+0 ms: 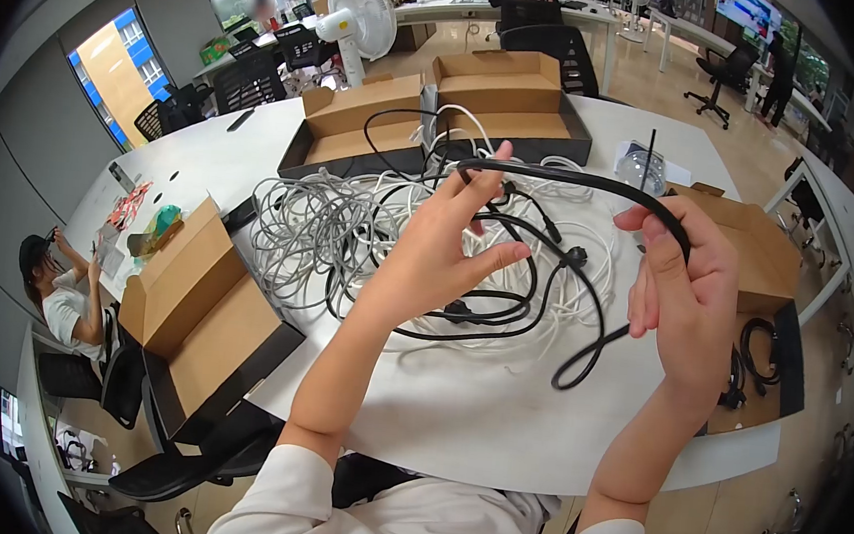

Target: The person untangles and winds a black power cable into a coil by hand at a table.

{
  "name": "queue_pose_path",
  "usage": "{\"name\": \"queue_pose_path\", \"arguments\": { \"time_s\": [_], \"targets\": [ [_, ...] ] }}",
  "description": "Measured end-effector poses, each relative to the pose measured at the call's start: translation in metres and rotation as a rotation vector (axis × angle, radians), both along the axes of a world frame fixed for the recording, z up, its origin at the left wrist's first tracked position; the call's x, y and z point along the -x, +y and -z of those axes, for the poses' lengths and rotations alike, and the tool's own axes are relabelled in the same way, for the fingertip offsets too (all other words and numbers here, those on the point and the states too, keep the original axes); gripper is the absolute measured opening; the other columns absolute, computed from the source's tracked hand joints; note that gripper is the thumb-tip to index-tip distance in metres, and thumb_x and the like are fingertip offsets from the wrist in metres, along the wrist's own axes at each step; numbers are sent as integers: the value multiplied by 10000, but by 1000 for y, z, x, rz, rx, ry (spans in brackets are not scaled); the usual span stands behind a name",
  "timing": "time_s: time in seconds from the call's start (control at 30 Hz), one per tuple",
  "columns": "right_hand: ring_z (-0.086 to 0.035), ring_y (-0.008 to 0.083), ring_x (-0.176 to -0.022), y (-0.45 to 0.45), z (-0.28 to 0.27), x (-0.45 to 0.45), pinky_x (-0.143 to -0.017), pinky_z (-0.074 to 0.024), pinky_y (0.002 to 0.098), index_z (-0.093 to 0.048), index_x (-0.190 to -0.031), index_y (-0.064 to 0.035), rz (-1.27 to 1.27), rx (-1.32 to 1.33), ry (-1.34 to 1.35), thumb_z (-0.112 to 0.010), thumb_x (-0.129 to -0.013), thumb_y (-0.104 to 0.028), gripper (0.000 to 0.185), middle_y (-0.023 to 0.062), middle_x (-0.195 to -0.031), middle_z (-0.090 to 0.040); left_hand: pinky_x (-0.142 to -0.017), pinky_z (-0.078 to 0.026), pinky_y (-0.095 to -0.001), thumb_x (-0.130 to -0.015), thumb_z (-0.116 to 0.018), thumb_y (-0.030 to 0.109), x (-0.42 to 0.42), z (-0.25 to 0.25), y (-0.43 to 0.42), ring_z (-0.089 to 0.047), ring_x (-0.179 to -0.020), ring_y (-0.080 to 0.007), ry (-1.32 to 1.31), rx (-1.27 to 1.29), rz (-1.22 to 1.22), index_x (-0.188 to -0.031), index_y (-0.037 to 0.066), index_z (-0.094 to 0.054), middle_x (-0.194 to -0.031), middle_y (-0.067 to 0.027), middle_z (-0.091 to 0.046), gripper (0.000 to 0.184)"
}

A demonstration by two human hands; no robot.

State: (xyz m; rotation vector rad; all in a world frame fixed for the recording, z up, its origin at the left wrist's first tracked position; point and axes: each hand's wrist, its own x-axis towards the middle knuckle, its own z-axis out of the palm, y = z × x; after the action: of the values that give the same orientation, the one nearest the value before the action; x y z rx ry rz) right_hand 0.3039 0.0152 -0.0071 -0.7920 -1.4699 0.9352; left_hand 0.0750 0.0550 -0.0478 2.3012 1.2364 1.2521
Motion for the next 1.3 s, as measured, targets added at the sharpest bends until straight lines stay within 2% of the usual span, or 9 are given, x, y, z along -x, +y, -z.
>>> {"name": "queue_pose_path", "arguments": {
  "time_s": [0.17,0.2,0.4,0.47,0.6,0.8,0.97,1.07,1.3],
  "targets": [
    [-238,-8,-336,-4,-7,-16,-351,-201,189,-536,-1138,102,-277,113,321,-497,-998,-254,385,-85,-476,-344,-646,-492,-323,-757,-793,316,-4,0,-9,-545,-621,-225,76,-20,-76,-1499,104,-253,-1042,-136,-601,942],
    [-229,-10,-338,-3,-8,-18,-351,-193,191,-525,-1164,104,-374,147,381,-493,-999,-269,409,-91,-478,-325,-735,-498,-399,-819,-721,362,-2,-8,-12,-612,-846,-380,71,102,-14,-1517,62,-102,-1053,-244,-591,979],
    [-241,-19,-418,1,-7,-24,-358,-223,161,-455,-1301,72,-622,175,325,-497,-996,-281,468,-43,-625,-386,-722,-494,-417,-864,-660,181,18,-2,17,-602,-855,-396,-2,-455,-276,-1502,25,-148,-1067,-228,-584,832],
    [-263,-16,-448,-3,-7,-24,-387,-238,163,-486,-1276,62,-481,131,163,-521,-983,-231,416,-34,-654,-424,-774,-522,-379,-896,-575,8,23,-5,14,-637,-978,-360,-42,-437,-400,-1512,53,-133,-1172,-261,-579,759],
    [-410,30,-562,-6,-9,-9,-498,-352,194,-550,-1224,33,-15,83,-187,-577,-945,-137,327,-11,-702,-491,-557,-515,-281,-920,-435,-99,35,-12,8,-653,-672,-204,-73,-305,-351,-1513,156,-219,-1013,-160,-636,680],
    [-585,233,-807,14,11,37,-761,-476,315,-520,-1287,-13,727,-547,-586,-653,-853,-62,456,93,-883,-578,-600,-562,-257,-934,-437,-77,28,-27,-16,-689,-740,-181,-518,276,192,-1484,134,-299,-1039,-117,-642,606],
    [-570,321,-973,-13,15,74,-844,-458,374,-473,-1313,5,252,-342,-528,-699,-812,-105,561,186,-1053,-566,-711,-593,-284,-957,-466,-3,29,-31,-21,-697,-860,-244,-840,369,373,-1467,97,-304,-1100,-129,-618,544],
    [-619,324,-842,-5,26,82,-745,-486,369,-527,-1237,25,419,-469,-674,-694,-827,-181,488,185,-920,-621,-772,-599,-314,-958,-487,17,30,-32,-23,-678,-948,-276,-941,358,453,-1443,90,-333,-1149,-135,-596,514],
    [-585,270,-509,2,12,62,-546,-455,355,-642,-854,33,51,-36,-778,-643,-865,-248,282,158,-587,-583,-914,-554,-385,-945,-524,28,24,-31,-23,-588,-1138,-295,-1129,393,622,-1422,64,-353,-1280,-153,-533,508]
  ]
}}
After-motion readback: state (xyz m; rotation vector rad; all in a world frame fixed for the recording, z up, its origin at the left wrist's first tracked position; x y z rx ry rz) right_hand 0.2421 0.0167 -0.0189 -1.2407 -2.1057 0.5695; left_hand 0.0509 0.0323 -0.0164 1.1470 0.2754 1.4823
